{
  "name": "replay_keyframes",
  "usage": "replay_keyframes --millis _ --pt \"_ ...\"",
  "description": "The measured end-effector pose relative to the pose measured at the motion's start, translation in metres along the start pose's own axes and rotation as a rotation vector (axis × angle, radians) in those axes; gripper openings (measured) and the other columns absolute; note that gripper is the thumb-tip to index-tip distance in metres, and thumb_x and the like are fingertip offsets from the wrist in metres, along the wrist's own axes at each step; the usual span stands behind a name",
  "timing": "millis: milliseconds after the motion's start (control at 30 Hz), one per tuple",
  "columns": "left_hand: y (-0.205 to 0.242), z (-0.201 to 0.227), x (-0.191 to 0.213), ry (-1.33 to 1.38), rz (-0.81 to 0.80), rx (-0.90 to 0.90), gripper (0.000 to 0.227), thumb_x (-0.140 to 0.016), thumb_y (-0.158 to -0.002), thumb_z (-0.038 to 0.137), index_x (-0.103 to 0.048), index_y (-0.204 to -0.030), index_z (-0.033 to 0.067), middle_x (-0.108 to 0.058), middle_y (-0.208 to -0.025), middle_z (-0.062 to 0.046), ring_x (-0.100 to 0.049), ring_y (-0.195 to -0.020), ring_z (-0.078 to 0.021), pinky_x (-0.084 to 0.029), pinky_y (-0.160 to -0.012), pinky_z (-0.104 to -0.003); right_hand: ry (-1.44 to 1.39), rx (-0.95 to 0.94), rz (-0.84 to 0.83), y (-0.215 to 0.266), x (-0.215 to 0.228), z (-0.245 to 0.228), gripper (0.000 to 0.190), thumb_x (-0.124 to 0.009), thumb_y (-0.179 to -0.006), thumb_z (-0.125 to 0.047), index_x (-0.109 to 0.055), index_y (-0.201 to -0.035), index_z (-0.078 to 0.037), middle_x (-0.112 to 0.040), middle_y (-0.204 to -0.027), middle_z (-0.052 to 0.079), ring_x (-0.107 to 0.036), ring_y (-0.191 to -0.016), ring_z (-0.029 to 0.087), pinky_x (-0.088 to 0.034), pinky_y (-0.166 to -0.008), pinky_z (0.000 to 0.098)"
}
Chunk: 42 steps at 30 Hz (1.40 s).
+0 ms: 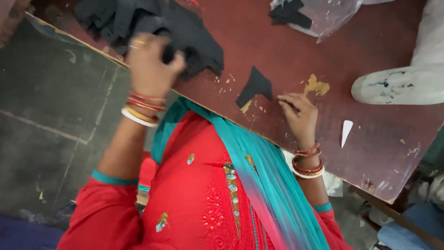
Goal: The person handles black shoe parts on a wooden table, picking them up and arranging them. They then move to a nearby table with a green surface, placing the parts into a tray and organizing them.
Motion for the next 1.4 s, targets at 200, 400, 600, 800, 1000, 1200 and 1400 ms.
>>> replay_keyframes --millis 200,400,600,800,1000,1200,1400 --pt "0.006 0.058 -0.016 0.15 -0.127 -0.18 0.056 -0.087 -0.086 0.044 -0.071 -0.113 -0.0014 -0.065 -0.105 -0.018 -0.061 -0.102 -0.0393 -0.048 -0.089 -0.051 0.001 -0.017 -0.108 -0.026 -0.005 -0.022 0.021 -0.075 -0.09 -0.011 -0.078 -0.11 -0.009 -0.075 -0.109 0.012 -0.072 -0.101 0.027 -0.057 -0.088 0.0355" --pt "0.041 0.109 -0.103 0.231 -0.445 -0.245 0.042 -0.083 -0.078 0.037 -0.067 -0.088 -0.0012 -0.063 -0.097 -0.022 -0.063 -0.095 -0.0408 -0.052 -0.082 -0.05 0.118 0.256 -0.157 -0.048 -0.039 -0.023 0.019 -0.073 -0.092 -0.011 -0.076 -0.11 -0.007 -0.072 -0.108 0.013 -0.069 -0.103 0.032 -0.056 -0.09 0.0404" --pt "0.037 0.114 -0.108 0.218 -0.52 -0.066 0.037 -0.082 -0.072 0.028 -0.067 -0.091 -0.0014 -0.064 -0.099 -0.022 -0.064 -0.098 -0.0415 -0.053 -0.084 -0.051 0.131 0.378 -0.168 -0.071 -0.056 -0.035 0.019 -0.071 -0.091 -0.005 -0.073 -0.11 -0.004 -0.068 -0.109 0.014 -0.065 -0.106 0.035 -0.054 -0.093 0.0433" --pt "0.03 0.123 -0.1 0.169 -0.566 0.009 0.04 -0.083 -0.072 0.029 -0.066 -0.093 -0.0009 -0.064 -0.1 -0.022 -0.064 -0.097 -0.0417 -0.052 -0.082 -0.052 0.14 0.29 -0.164 -0.029 -0.032 -0.026 0.019 -0.073 -0.091 -0.006 -0.074 -0.11 -0.005 -0.068 -0.109 0.014 -0.066 -0.106 0.034 -0.054 -0.093 0.0412" --pt "0.031 0.091 -0.089 0.499 -0.403 0.131 0.019 -0.078 -0.078 0.015 -0.071 -0.092 0.0054 -0.071 -0.091 -0.013 -0.07 -0.086 -0.0318 -0.054 -0.075 -0.044 0.082 0.072 0.076 -0.008 -0.005 0.011 0.016 -0.074 -0.094 -0.007 -0.077 -0.11 -0.004 -0.073 -0.108 0.013 -0.07 -0.103 0.03 -0.054 -0.094 0.0383" --pt "-0.015 -0.026 -0.006 0.568 -0.1 0.281 0.015 -0.084 -0.089 0.007 -0.071 -0.095 0.0021 -0.071 -0.093 -0.008 -0.071 -0.086 -0.0179 -0.056 -0.078 -0.031 0.022 -0.061 0.239 -0.01 0.015 0.039 0.019 -0.075 -0.095 -0.006 -0.076 -0.114 -0.003 -0.075 -0.115 0.014 -0.071 -0.11 0.026 -0.054 -0.099 0.0352" --pt "-0.054 0.022 0.006 0.143 0.159 -0.017 0.028 -0.086 -0.084 0.01 -0.069 -0.106 0.0035 -0.066 -0.109 -0.018 -0.061 -0.109 -0.0406 -0.048 -0.099 -0.05 -0.07 -0.16 0.242 -0.013 0.009 0.063 0.018 -0.076 -0.095 -0.008 -0.076 -0.112 -0.003 -0.076 -0.113 0.012 -0.072 -0.107 0.022 -0.054 -0.097 0.0321"
Point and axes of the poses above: each hand's wrist, its own y-axis away from the middle knuckle, its own x-axis out of the back of the hand, z = x × y, the point moved 3 cm from there along -y, towards the middle knuckle
